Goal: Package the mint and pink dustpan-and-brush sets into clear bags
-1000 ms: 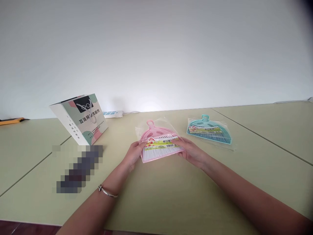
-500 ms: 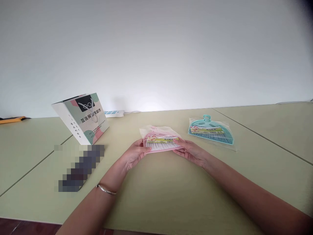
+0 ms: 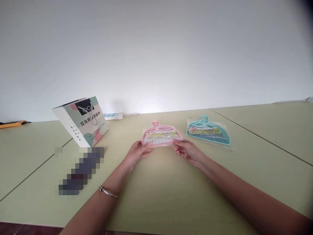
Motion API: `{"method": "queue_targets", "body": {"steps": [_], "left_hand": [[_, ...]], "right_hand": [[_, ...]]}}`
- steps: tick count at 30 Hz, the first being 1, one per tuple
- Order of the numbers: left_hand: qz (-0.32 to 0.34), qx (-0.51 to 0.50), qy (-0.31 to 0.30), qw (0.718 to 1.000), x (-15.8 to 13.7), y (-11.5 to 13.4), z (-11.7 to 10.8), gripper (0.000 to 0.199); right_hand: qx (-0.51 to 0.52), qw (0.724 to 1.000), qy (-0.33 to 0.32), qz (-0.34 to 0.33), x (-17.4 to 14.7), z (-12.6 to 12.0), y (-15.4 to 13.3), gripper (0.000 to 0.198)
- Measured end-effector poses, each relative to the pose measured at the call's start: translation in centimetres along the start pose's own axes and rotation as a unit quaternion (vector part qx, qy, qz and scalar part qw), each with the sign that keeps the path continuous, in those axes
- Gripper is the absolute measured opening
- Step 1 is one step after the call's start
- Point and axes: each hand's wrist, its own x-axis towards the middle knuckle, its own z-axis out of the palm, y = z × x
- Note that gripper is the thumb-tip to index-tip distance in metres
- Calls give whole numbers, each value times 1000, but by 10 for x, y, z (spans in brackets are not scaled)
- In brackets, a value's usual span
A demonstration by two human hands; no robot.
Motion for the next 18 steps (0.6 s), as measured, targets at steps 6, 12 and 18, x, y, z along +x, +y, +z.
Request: {"method": "queue_targets", "body": {"steps": [6,12,18], "left_hand": [[248,84,-73,962,-5,-1,2,97],[378,128,127,908,0,3,-2,16],[339,85,167,922,1,0,3,23]], "right_hand": [[-11,996,-55,-72,-4,0,-8,30],[-59,979,-143,-135,-16,7,-9,40],[-108,974,-95,-173,-18,15,1,86]]}}
